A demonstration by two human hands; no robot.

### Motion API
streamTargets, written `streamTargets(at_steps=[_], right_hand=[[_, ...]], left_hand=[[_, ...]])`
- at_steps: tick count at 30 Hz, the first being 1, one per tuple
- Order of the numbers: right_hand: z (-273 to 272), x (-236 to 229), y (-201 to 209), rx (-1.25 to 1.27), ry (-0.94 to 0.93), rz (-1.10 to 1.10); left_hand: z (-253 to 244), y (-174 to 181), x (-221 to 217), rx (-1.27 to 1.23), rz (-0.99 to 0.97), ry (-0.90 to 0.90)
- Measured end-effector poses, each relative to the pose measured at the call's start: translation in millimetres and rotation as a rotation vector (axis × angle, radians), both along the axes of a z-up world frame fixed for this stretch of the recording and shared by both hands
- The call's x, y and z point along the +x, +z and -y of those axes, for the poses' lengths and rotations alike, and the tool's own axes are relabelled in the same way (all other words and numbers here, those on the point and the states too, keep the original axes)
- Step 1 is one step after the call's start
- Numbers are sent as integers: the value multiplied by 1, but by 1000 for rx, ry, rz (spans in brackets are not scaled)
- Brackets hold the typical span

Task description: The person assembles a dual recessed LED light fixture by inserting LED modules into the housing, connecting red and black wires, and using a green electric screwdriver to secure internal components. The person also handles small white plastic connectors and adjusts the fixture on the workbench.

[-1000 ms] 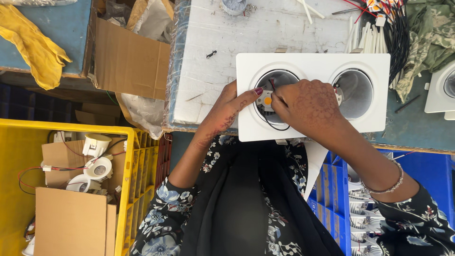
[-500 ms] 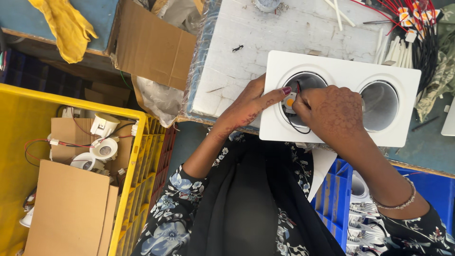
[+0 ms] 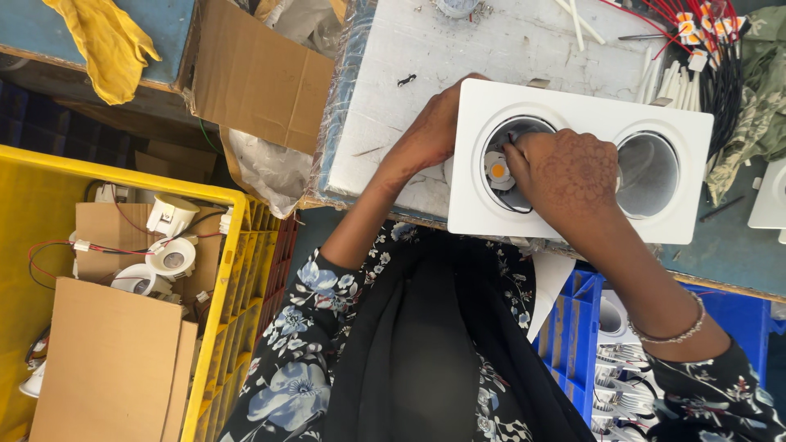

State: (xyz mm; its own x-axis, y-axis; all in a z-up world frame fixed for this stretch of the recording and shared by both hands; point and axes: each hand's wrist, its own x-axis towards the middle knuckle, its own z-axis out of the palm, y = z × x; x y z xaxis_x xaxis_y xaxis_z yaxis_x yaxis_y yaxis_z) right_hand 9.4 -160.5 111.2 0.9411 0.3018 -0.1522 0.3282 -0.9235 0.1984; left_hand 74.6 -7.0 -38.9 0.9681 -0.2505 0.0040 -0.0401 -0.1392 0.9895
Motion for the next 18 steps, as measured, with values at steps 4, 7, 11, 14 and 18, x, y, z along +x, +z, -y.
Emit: streamTargets(at_steps=[4, 7, 11, 14, 18], right_hand=[[1, 0, 2, 59, -49, -12], [4, 4, 7, 176, -100, -115], [22, 13, 20, 607, -176, -465], [40, 14, 22, 966, -162, -602], [56, 2, 5, 1115, -206, -443]], left_hand=[[11, 0, 11, -160, 280, 58], [12, -4, 11, -208, 254, 76], [13, -6, 2, -161, 258, 158], [14, -1, -2, -149, 258, 211], [11, 11, -4, -91, 220, 305]])
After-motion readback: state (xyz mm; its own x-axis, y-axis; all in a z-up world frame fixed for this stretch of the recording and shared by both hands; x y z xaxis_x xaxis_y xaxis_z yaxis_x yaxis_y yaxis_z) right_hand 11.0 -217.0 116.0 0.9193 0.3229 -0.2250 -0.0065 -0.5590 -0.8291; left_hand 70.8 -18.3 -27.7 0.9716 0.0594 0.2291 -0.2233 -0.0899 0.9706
